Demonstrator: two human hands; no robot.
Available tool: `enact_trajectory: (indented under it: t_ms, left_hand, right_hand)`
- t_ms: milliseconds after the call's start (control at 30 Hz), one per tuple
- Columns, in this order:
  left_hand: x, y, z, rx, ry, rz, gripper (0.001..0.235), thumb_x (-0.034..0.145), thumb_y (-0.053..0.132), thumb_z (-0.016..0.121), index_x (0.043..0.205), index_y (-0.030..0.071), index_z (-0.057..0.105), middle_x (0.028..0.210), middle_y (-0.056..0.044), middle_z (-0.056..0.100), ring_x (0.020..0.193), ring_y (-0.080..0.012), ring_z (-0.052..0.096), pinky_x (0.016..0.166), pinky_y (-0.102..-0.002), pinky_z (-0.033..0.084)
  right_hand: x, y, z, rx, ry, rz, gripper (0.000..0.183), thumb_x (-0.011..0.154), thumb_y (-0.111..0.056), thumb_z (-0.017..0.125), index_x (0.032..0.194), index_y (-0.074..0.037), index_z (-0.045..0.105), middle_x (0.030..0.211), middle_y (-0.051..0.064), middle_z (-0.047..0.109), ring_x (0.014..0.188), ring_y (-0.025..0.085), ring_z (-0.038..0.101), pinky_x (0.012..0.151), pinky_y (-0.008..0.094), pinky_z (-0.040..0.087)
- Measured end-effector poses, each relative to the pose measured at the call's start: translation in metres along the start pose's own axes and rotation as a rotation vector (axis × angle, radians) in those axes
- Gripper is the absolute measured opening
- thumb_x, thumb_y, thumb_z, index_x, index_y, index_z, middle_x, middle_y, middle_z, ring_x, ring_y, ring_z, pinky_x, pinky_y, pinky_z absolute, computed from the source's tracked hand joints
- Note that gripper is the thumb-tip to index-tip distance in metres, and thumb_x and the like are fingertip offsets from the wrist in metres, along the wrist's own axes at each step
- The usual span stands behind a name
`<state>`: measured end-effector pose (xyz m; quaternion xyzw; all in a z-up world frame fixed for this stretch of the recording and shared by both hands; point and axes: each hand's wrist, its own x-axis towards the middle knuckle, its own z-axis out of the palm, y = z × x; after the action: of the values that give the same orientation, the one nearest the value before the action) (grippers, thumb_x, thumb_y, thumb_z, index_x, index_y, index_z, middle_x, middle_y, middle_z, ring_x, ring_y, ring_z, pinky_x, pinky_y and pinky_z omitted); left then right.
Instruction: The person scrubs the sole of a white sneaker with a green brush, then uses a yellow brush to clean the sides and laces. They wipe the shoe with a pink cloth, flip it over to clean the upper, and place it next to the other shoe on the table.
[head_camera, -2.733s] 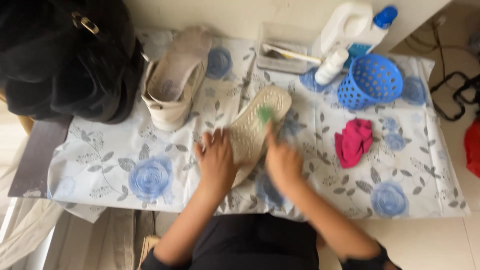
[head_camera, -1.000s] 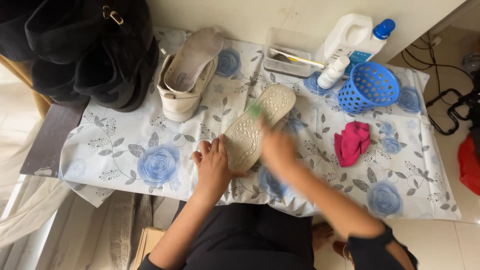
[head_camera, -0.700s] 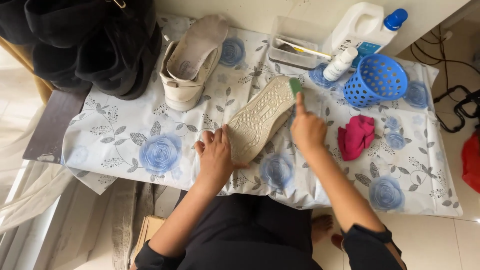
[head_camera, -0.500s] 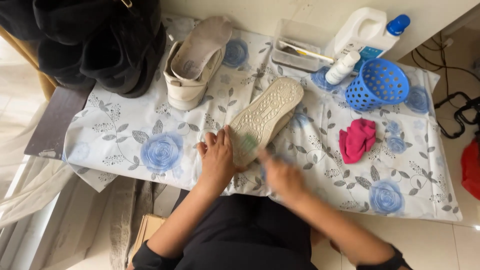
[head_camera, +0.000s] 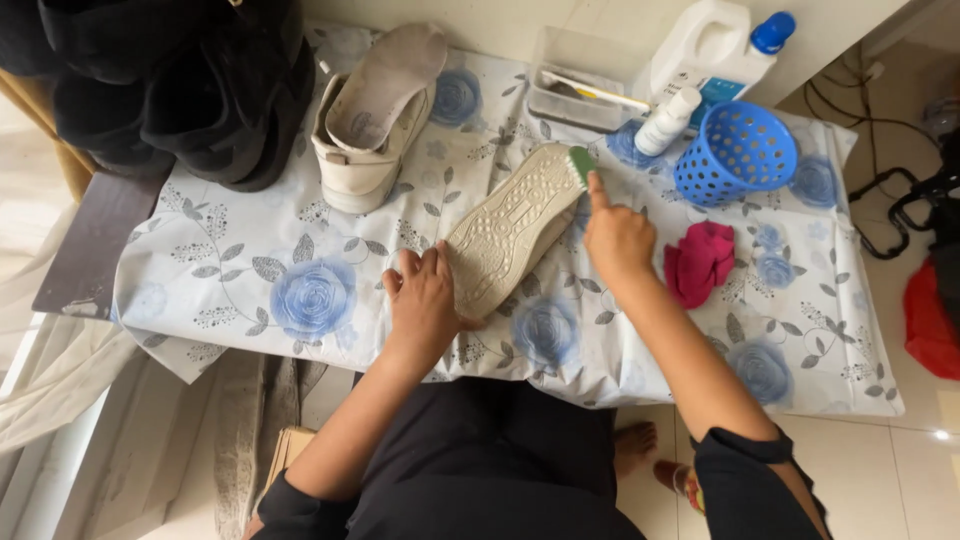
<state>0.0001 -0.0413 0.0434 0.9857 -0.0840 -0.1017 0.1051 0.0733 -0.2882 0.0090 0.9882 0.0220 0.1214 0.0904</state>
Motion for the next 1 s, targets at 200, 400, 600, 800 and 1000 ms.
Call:
enact_trajectory:
  t_ms: [200, 400, 600, 800, 1000]
  left_hand:
    - [-0.003, -0.002, 0.005, -0.04, -0.023, -0.018, 0.101, 0.059, 0.044, 0.079, 0.134, -0.004, 0.031, 0.12, -0.01, 0.047, 0.102, -0.0244, 0.032, 0.08, -0.041, 0.027]
    - [0.002, -0.005, 0.003, -0.035, 0.014, 0.016, 0.115, 0.045, 0.055, 0.08, 0.132, -0.005, 0.033, 0.118, -0.011, 0.049, 0.101, -0.0256, 0.034, 0.079, -0.042, 0.027]
    - [0.001, -0.005, -0.004, -0.083, -0.071, -0.032, 0.116, 0.046, 0.055, 0.081, 0.134, -0.002, 0.032, 0.123, -0.011, 0.048, 0.102, -0.0241, 0.032, 0.08, -0.04, 0.027]
    - [0.001, -0.004, 0.0, -0.074, -0.015, 0.008, 0.114, 0.048, 0.054, 0.079, 0.133, -0.004, 0.031, 0.121, -0.011, 0.048, 0.103, -0.0252, 0.034, 0.08, -0.042, 0.028]
    - [0.003, -0.005, 0.01, -0.098, -0.021, -0.016, 0.116, 0.046, 0.056, 0.078, 0.134, -0.003, 0.03, 0.124, -0.011, 0.046, 0.105, -0.0255, 0.034, 0.081, -0.043, 0.028]
  right_hand:
    - [-0.126, -0.101, -0.052, 0.168, -0.132, -0.5, 0.058, 0.075, -0.008, 0.042, 0.132, -0.016, 0.042, 0.06, 0.015, 0.059, 0.044, 0.029, 0.062, 0.035, 0.042, 0.05]
    - [0.035, -0.028, -0.01, 0.025, -0.165, 0.086, 0.057, 0.08, -0.013, 0.047, 0.136, -0.021, 0.04, 0.064, 0.018, 0.063, 0.062, 0.034, 0.066, 0.051, 0.044, 0.052]
    - [-0.054, -0.105, -0.06, 0.095, -0.29, -0.414, 0.064, 0.084, -0.007, 0.042, 0.142, -0.006, 0.015, 0.05, 0.01, 0.057, 0.038, 0.02, 0.055, 0.041, 0.031, 0.046]
    - [0.004, -0.054, -0.04, 0.013, -0.172, -0.134, 0.057, 0.078, -0.011, 0.054, 0.134, -0.013, 0.04, 0.064, 0.019, 0.06, 0.06, 0.033, 0.064, 0.048, 0.041, 0.051]
    - [-0.029, -0.093, -0.116, -0.161, 0.296, -0.268, 0.021, 0.086, -0.024, 0.049, 0.082, -0.013, 0.066, 0.053, 0.009, 0.054, 0.049, 0.022, 0.06, 0.04, 0.03, 0.048]
